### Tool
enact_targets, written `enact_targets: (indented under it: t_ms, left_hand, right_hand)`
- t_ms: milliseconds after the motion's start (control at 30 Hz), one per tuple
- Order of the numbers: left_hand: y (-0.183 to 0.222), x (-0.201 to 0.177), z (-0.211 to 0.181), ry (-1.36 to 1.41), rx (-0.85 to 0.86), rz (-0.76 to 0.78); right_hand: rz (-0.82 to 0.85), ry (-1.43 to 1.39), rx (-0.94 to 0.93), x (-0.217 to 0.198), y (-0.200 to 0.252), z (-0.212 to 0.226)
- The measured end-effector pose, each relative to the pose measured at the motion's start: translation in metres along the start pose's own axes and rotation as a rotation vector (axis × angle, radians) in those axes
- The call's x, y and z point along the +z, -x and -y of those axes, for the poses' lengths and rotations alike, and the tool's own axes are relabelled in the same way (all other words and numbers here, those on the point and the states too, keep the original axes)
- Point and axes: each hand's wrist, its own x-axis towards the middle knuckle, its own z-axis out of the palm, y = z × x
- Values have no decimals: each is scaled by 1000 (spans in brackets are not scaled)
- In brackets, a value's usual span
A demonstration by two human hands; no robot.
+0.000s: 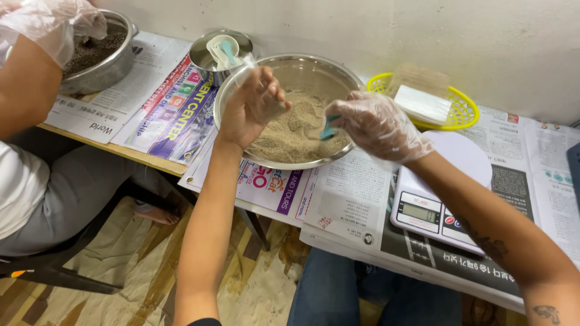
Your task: Packaging and weighing powder into small bags and placing them in a crate
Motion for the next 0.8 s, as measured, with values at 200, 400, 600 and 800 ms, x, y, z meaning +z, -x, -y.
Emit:
enact_targets:
  t_ms: [200,400,600,800]
  left_hand:
    - [-4,2,17,-175,58,-131]
    - [-8,40,14,-363,95,-15]
    - [-11,103,37,-598,85,190]
    - [-25,172,74,-669,221,439]
  right_hand:
    - [58,143,-7,-2,9,39]
    - [59,68,-10,-8,21,45]
    - [-24,-251,370,-33,40,39]
    - [-206,-655,627,-59,78,49]
